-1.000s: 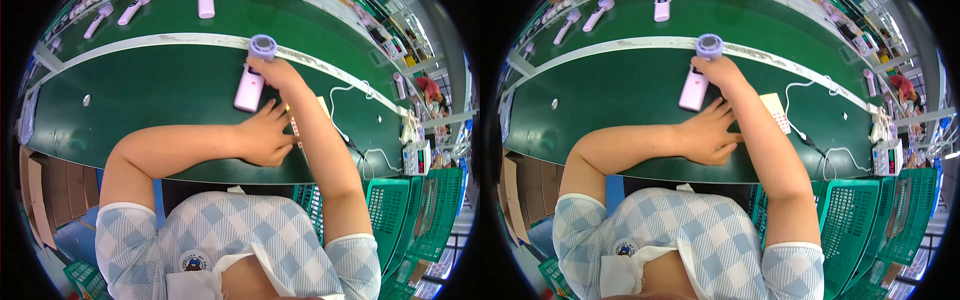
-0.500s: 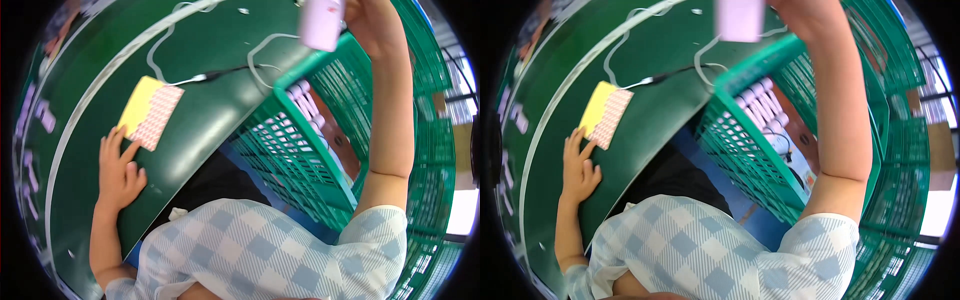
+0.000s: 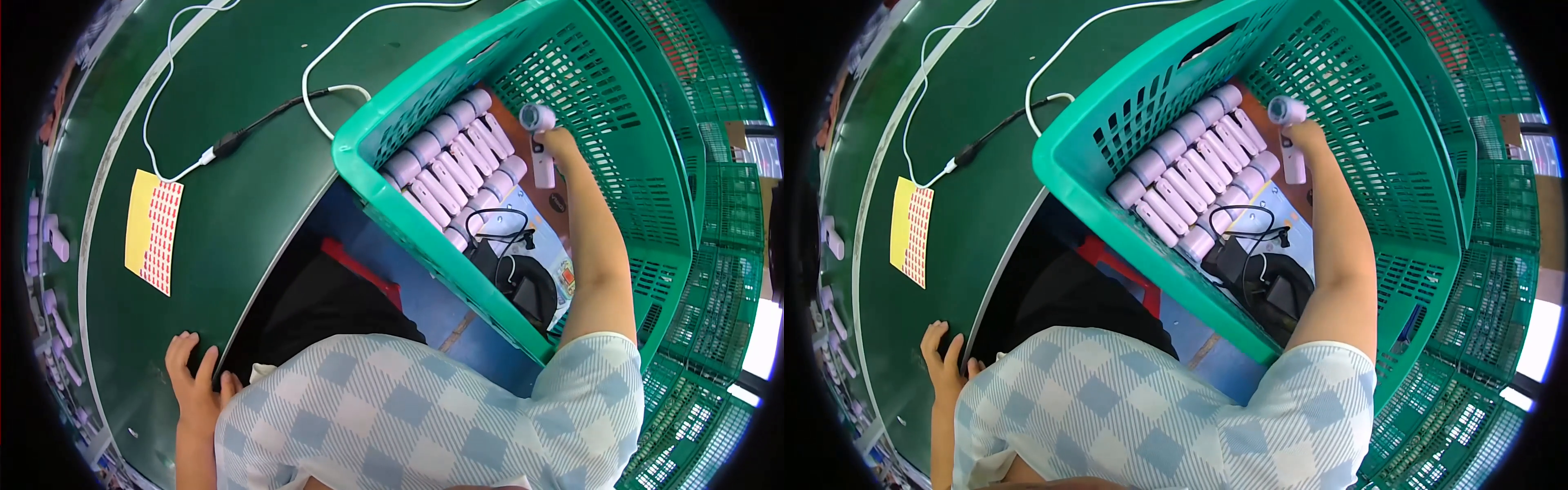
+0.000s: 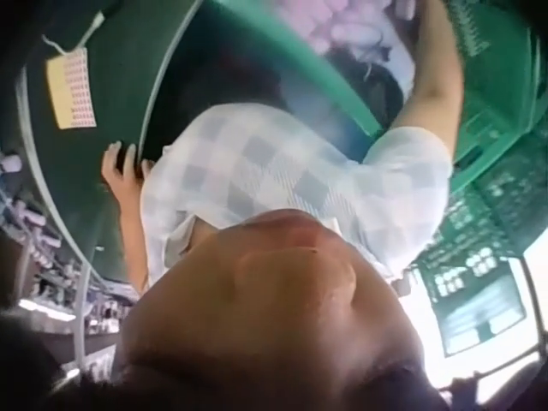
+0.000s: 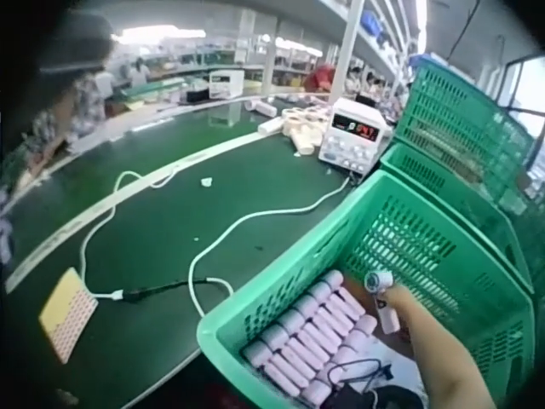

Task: Testing portable hand fans for functionality, applying stickers, and packing them into plastic baskets at an assembly line.

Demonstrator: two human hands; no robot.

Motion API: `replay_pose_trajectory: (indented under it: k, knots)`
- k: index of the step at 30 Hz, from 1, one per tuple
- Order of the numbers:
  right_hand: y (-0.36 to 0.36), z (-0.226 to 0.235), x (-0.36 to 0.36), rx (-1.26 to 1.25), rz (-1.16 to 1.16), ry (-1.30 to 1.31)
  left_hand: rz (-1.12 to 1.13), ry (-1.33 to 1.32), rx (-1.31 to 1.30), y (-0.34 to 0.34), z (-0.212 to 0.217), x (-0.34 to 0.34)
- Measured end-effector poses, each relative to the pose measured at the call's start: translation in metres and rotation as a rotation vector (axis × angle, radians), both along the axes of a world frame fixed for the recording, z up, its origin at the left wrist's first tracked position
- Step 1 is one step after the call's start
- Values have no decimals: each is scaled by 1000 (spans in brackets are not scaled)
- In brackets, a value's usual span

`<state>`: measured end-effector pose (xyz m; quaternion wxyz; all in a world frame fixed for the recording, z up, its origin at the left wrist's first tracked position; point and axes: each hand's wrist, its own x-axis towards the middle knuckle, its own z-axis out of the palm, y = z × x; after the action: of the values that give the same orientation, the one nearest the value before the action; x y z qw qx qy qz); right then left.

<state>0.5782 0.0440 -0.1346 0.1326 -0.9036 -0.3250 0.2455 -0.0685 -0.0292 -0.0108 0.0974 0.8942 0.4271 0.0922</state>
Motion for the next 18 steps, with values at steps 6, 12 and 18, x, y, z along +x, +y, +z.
replay_pose_trajectory:
  k: [6, 12, 18]
  knots:
    - [20, -35, 11, 613, -128, 189, 63, -37, 10, -2, -4, -1]
    - [-4, -100, 9, 429, 87, -147, 60, -29, -10, 0, -7, -3]
    - [13, -102, -21, 326, 277, -340, 79, -10, -3, -3, -5, -3]
